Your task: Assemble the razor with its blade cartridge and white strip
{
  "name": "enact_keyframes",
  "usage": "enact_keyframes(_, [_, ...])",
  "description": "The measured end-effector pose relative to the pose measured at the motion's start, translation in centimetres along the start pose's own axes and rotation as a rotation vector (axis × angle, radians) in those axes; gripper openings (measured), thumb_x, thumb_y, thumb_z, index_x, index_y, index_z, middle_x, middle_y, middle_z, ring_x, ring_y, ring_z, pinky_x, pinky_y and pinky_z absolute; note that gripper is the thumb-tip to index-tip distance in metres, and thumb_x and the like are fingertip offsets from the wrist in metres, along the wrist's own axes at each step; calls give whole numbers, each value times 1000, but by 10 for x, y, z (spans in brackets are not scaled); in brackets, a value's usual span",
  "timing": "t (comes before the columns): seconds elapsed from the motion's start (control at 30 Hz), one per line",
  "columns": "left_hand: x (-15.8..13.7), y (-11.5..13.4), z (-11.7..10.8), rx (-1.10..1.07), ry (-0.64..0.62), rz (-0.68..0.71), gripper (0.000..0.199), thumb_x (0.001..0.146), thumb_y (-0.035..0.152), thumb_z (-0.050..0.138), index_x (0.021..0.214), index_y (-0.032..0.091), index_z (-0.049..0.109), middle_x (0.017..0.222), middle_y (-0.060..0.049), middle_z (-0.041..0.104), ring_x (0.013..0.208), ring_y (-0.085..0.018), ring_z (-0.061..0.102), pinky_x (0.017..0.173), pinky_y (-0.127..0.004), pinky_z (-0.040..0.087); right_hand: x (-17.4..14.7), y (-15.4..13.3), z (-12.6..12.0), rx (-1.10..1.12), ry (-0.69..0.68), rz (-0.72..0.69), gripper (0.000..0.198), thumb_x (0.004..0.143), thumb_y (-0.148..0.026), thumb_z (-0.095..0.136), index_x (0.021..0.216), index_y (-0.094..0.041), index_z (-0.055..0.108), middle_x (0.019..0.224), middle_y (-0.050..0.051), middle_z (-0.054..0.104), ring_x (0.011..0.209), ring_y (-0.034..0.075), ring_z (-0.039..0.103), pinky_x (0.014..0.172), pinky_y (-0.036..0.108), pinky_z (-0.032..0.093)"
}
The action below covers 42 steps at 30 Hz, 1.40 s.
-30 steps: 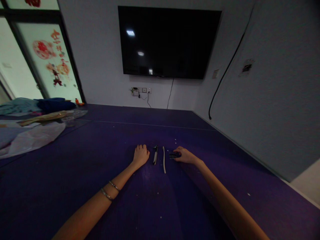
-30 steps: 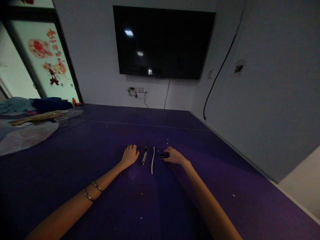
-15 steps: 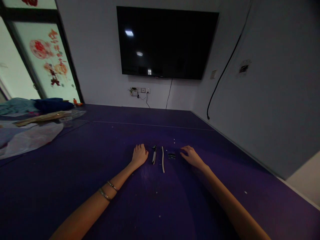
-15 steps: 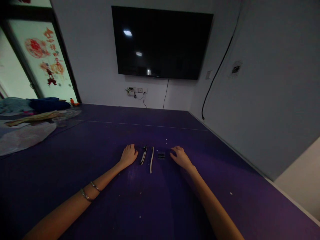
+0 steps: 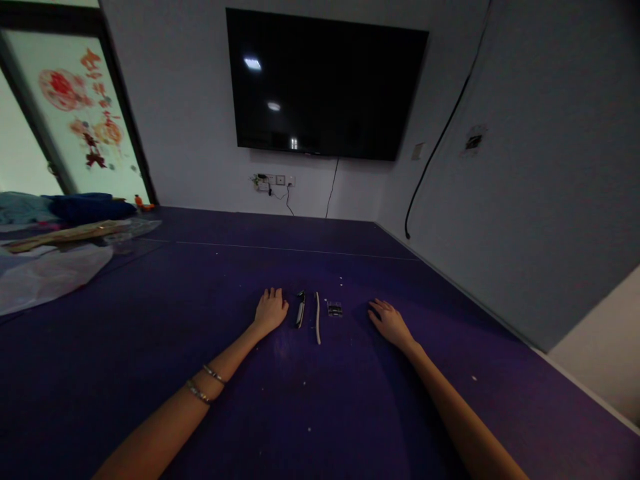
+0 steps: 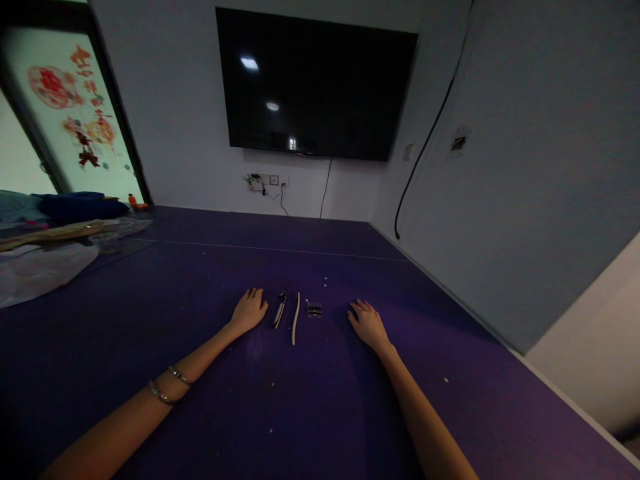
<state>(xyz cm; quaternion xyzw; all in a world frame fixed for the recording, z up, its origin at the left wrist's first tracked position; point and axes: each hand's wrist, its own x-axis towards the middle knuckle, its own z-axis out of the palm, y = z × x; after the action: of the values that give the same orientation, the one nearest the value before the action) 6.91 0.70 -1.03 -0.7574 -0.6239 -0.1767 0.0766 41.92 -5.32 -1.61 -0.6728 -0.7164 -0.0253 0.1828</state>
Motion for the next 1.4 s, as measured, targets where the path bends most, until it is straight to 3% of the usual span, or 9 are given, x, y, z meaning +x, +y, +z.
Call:
enact_keyframes(0.5, [-1, 1, -5, -10, -41, 12, 40, 85, 30, 36, 116, 9, 51, 125, -19, 50, 122, -30, 40, 99, -42, 30, 0, -1, -1, 4, 21, -21, 45, 86, -37, 37, 121, -14, 55, 132, 14, 47, 124, 27, 39, 102, 42, 31])
enact_keyframes(0.63, [-3, 6, -17, -18, 91, -30, 39, 84, 27, 39, 120, 11, 45, 128, -18, 45, 119, -28, 40, 96, -40, 32, 1, -1, -1, 1, 31, -6, 44, 86, -37, 38, 120, -17, 56, 131, 11, 49, 124, 26, 39, 101, 41, 32])
enact_keyframes(0.73, [-4, 14, -28, -21, 179, 24, 29, 85, 26, 39, 109, 15, 51, 117, -14, 50, 111, -27, 44, 91, -39, 35, 1, -2, -2, 3, 33, -6, 44, 86, -37, 38, 120, -17, 56, 130, 11, 49, 123, 26, 40, 101, 41, 32])
enact_keyframes(0.8, [-3, 22, -34, -24, 148, 45, 24, 85, 28, 39, 98, 17, 56, 105, -12, 55, 103, -26, 48, 87, -38, 37, 1, -3, -3, -3, 34, -5, 45, 86, -37, 38, 120, -16, 56, 130, 12, 49, 123, 27, 41, 101, 41, 32])
enact_keyframes(0.97, [1, 43, -37, -41, -79, 77, 26, 83, 35, 42, 86, 16, 60, 92, -12, 60, 90, -25, 56, 78, -37, 43, -1, -7, -6, -21, 40, -10, 45, 86, -37, 37, 120, -14, 56, 129, 13, 50, 123, 27, 41, 101, 40, 32])
enact_keyframes(1.2, [6, 58, -38, -59, -168, -5, 40, 80, 44, 45, 98, 12, 60, 101, -17, 61, 94, -29, 59, 78, -38, 45, -1, -7, -7, 9, 34, 3, 45, 86, -38, 37, 120, -14, 56, 130, 14, 49, 122, 28, 42, 100, 42, 33])
enact_keyframes(1.4, [13, 59, -32, -138, -223, -44, 29, 76, 34, 48, 88, 12, 64, 93, -16, 66, 89, -28, 62, 75, -36, 46, 0, -6, -5, 8, 39, 8, 45, 85, -37, 39, 120, -15, 56, 130, 13, 49, 122, 26, 41, 100, 40, 31])
